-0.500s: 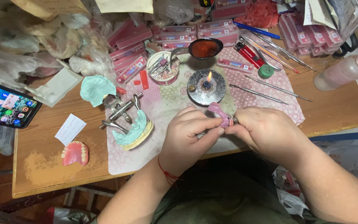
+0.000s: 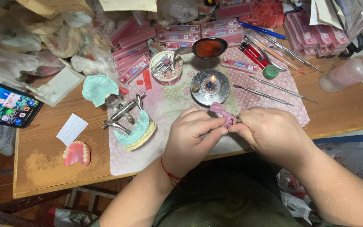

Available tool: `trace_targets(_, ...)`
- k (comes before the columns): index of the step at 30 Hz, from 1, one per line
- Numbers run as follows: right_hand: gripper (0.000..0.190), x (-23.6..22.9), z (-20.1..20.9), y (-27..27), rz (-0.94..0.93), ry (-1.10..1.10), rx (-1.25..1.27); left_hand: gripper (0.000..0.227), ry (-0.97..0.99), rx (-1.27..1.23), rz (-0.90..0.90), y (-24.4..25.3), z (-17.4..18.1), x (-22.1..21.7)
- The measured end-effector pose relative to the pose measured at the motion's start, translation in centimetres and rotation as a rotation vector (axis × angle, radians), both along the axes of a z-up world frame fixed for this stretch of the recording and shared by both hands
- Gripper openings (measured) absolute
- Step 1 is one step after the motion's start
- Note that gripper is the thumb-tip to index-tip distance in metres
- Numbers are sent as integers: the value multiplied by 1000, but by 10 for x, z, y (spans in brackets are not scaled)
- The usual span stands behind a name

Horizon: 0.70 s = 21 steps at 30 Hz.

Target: The person is working on a dental model, using a small tool to shape and refine a pink material attached to a set of teeth. They heat the tool over a small flame and then apply it to the model. Later, they place the model into a plastic bag.

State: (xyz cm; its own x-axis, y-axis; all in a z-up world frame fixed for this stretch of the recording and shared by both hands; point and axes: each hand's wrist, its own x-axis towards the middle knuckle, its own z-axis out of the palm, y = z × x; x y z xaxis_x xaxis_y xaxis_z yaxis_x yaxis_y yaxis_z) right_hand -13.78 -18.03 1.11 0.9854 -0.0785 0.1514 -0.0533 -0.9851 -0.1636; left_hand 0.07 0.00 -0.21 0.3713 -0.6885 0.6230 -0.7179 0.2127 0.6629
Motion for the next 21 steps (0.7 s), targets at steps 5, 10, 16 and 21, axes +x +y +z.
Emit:
trace_targets(5, 44, -1, -1, 2, -26, -44, -53, 14, 26, 7, 20, 0, -1, -1)
trace_targets(10, 41, -1, 0, 5, -37, -108, -151, 15, 28, -4, 22, 0, -2, -1)
trace_targets(16, 48, 2, 14, 10, 26, -289, -149, 17, 86, 12, -2, 0, -4, 0)
trace_targets(21, 46, -3, 32, 11, 148, -407, -109, 16, 182, 10, -6, 1, -2, 0)
